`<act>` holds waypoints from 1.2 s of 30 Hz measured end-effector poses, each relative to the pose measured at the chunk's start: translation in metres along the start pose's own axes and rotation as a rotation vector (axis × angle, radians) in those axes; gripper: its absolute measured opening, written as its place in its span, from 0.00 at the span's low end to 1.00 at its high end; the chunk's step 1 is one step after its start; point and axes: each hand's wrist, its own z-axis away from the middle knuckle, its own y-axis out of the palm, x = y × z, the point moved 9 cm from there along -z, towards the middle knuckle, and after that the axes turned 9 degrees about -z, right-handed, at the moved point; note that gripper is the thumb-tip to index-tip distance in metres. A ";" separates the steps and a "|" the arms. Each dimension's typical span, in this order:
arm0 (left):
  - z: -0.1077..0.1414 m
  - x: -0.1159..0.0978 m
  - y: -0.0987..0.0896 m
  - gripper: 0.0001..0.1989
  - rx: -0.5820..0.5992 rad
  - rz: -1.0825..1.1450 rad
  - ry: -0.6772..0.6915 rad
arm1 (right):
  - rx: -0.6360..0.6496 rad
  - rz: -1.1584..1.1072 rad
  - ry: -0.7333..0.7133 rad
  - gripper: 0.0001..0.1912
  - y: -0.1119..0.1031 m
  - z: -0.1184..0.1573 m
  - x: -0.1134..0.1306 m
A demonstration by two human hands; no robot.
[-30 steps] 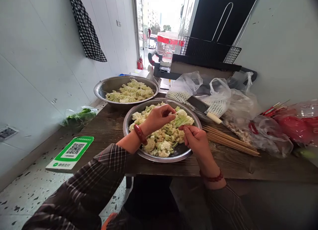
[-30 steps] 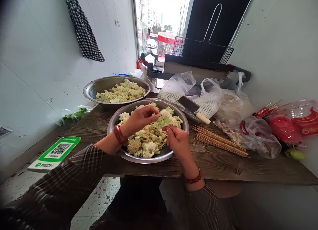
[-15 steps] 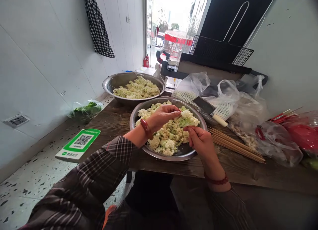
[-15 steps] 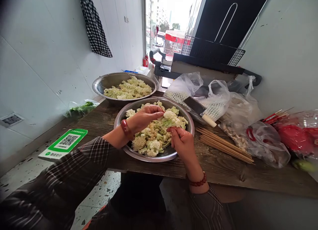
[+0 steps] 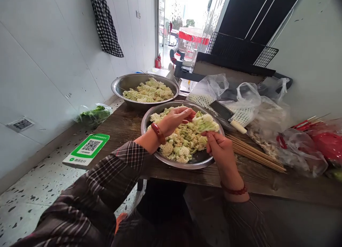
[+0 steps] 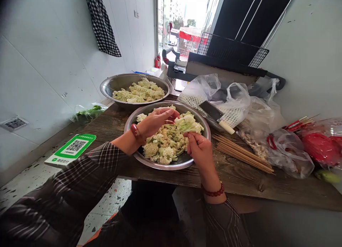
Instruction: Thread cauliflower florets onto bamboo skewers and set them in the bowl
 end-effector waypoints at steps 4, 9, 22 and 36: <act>-0.007 0.008 -0.012 0.10 -0.117 -0.341 0.023 | -0.195 -0.044 -0.058 0.22 -0.016 0.003 0.002; -0.010 0.010 0.002 0.10 -0.054 -0.989 0.163 | -0.228 -0.055 -0.047 0.23 -0.019 0.004 -0.001; -0.004 0.045 0.036 0.13 0.348 -1.386 0.080 | -0.162 -0.056 -0.074 0.20 -0.016 0.002 0.000; -0.021 0.031 0.002 0.08 0.039 -0.706 -0.014 | -0.141 -0.094 -0.072 0.20 -0.015 0.002 0.000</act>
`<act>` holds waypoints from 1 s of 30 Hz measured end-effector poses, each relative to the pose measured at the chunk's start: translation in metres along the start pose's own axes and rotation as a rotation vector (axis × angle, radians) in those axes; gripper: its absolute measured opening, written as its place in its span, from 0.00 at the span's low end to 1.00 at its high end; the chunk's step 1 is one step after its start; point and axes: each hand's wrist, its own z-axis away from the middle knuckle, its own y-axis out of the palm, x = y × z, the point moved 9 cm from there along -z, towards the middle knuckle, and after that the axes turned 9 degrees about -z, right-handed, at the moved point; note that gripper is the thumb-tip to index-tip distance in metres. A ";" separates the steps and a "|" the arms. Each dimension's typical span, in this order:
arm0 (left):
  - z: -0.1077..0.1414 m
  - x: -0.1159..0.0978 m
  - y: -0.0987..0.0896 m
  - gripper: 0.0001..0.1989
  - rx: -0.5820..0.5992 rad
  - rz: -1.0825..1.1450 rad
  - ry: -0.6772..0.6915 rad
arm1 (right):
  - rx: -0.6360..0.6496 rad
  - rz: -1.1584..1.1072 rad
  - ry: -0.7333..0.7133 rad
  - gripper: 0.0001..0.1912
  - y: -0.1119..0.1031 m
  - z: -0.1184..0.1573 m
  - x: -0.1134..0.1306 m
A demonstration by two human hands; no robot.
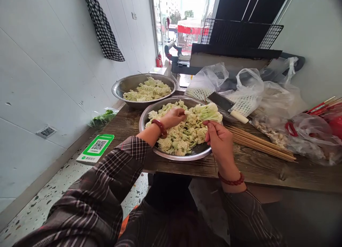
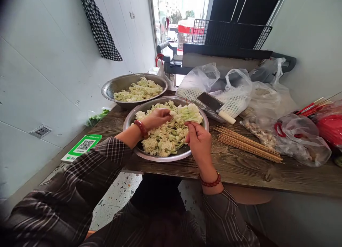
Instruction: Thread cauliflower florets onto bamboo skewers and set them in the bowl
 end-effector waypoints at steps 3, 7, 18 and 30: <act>0.003 0.001 -0.003 0.08 0.046 0.447 -0.055 | -0.003 0.008 -0.009 0.20 0.000 0.001 0.001; 0.011 0.000 -0.011 0.09 0.001 0.800 -0.092 | 0.017 0.013 0.011 0.20 0.001 0.001 0.001; 0.012 0.009 -0.025 0.15 -0.176 1.163 -0.129 | 0.249 0.058 0.096 0.20 0.016 0.001 -0.008; 0.021 -0.006 -0.036 0.12 -0.164 1.216 -0.031 | 0.319 0.246 0.059 0.22 0.027 0.001 -0.007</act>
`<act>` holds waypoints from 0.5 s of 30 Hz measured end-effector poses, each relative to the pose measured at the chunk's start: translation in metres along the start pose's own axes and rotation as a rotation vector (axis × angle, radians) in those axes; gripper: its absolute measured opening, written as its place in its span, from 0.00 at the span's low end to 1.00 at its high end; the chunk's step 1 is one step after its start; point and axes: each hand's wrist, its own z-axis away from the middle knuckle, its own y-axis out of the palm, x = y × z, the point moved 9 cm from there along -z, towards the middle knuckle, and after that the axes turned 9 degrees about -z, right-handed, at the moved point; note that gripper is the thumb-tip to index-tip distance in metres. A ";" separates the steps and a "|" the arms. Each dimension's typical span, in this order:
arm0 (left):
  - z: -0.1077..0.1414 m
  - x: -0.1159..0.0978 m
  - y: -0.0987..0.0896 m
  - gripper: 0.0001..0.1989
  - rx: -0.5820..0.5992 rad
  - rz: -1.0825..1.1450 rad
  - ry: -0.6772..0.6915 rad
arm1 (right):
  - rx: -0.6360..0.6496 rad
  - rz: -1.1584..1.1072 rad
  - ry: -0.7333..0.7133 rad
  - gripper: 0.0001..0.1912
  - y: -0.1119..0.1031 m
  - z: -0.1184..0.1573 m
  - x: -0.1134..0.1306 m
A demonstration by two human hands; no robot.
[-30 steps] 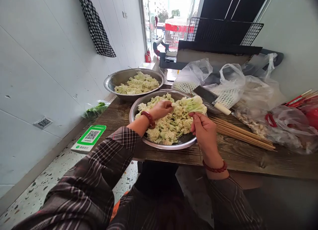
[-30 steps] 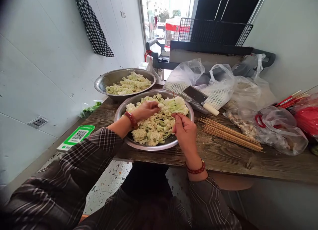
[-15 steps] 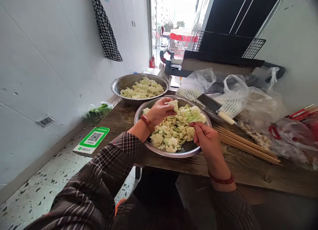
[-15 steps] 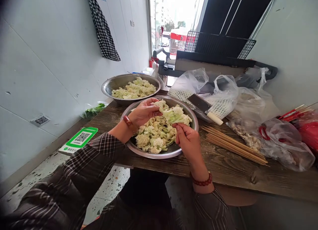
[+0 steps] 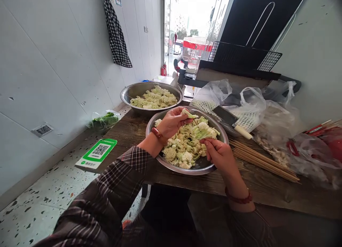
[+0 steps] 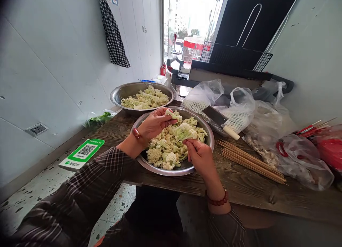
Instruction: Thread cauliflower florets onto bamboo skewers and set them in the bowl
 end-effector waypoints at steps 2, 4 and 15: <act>0.001 0.002 0.001 0.13 0.026 -0.019 -0.022 | -0.008 -0.005 0.002 0.23 0.000 0.000 -0.001; 0.001 0.005 0.001 0.15 0.045 -0.071 -0.060 | -0.013 -0.009 -0.002 0.23 0.000 0.000 -0.002; 0.004 0.001 0.012 0.18 0.121 -0.122 -0.049 | -0.039 0.036 -0.018 0.22 -0.003 0.000 0.002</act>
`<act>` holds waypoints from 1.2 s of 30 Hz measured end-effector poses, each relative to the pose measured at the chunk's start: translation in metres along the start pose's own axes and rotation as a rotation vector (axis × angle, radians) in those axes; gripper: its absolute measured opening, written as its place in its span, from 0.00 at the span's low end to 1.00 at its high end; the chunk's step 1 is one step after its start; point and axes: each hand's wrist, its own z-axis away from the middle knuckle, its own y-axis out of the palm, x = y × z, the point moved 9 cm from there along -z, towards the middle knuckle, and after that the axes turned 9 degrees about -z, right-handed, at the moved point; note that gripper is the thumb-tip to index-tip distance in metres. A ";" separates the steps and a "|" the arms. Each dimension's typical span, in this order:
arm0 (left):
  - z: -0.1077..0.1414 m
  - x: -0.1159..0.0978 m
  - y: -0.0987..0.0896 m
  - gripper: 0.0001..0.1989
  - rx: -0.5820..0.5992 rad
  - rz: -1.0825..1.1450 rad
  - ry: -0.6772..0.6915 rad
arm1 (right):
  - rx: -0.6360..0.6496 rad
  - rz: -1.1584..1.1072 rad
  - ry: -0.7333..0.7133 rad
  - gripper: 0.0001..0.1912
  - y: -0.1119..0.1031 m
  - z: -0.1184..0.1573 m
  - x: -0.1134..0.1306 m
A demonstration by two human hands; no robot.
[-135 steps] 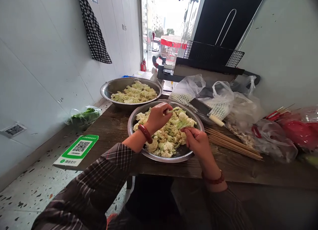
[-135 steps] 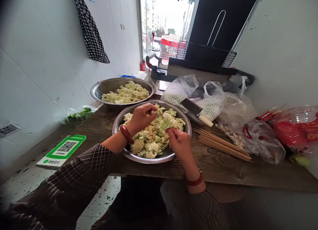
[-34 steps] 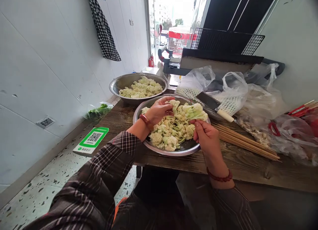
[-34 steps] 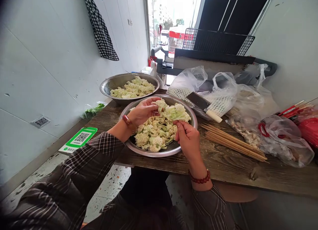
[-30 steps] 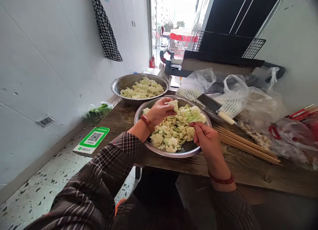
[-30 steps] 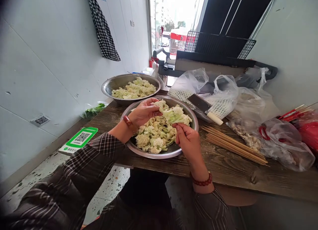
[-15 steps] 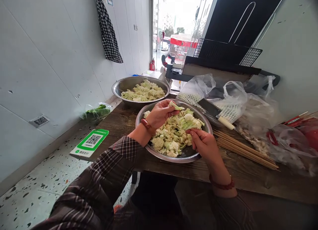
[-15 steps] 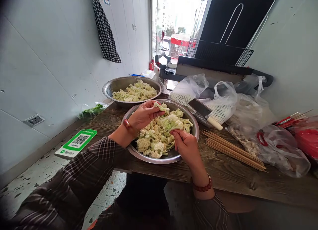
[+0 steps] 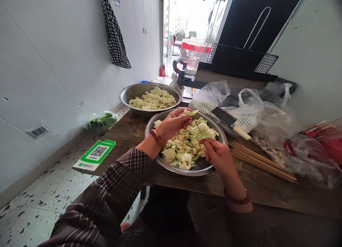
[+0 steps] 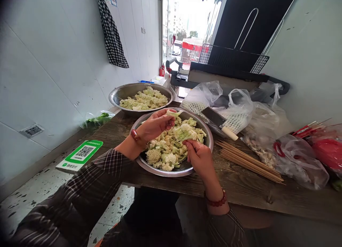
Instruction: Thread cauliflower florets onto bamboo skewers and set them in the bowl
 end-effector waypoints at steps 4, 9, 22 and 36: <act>0.000 -0.001 -0.003 0.17 -0.049 -0.010 0.006 | 0.012 0.021 -0.029 0.21 0.001 0.000 0.001; -0.001 -0.003 -0.015 0.17 -0.141 -0.011 0.054 | 0.021 0.023 -0.029 0.21 0.002 0.002 0.001; 0.001 -0.002 0.000 0.16 -0.005 -0.067 0.039 | 0.009 0.011 -0.021 0.21 0.001 0.002 -0.003; 0.001 -0.006 -0.015 0.11 -0.157 -0.070 0.078 | 0.017 -0.004 -0.047 0.20 0.001 0.003 0.002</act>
